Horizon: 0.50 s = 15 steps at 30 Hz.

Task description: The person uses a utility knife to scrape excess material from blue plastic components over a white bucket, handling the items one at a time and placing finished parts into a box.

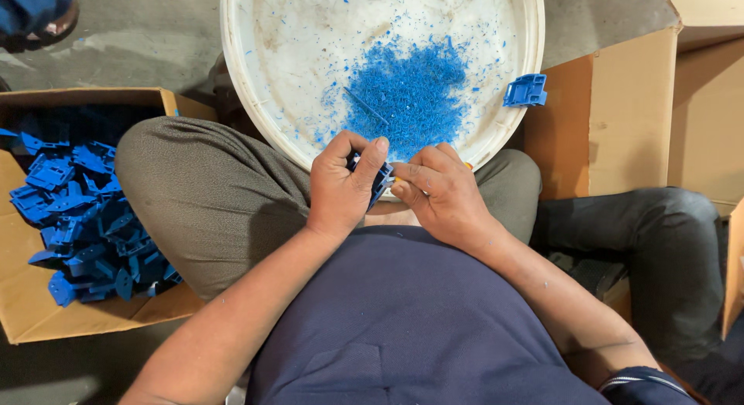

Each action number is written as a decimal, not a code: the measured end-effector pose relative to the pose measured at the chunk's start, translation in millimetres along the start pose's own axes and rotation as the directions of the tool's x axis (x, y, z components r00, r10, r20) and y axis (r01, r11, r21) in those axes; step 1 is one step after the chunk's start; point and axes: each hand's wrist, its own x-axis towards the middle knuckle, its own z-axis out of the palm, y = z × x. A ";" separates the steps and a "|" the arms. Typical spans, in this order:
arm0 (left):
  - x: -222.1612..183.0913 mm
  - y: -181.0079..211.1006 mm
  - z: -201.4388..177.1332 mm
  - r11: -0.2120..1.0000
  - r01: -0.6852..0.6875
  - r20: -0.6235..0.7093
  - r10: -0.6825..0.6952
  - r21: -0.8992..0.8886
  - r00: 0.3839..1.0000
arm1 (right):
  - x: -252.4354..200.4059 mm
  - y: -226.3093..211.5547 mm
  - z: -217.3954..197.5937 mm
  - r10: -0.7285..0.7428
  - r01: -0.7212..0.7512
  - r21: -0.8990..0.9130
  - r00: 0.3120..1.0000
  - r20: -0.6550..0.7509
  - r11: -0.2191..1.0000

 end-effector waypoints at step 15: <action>-0.2 10.5 -2.0 0.990 0.004 0.016 -0.002 -0.142 1.000 | -8.6 17.5 13.8 0.405 -0.324 0.555 0.914 -0.026 0.766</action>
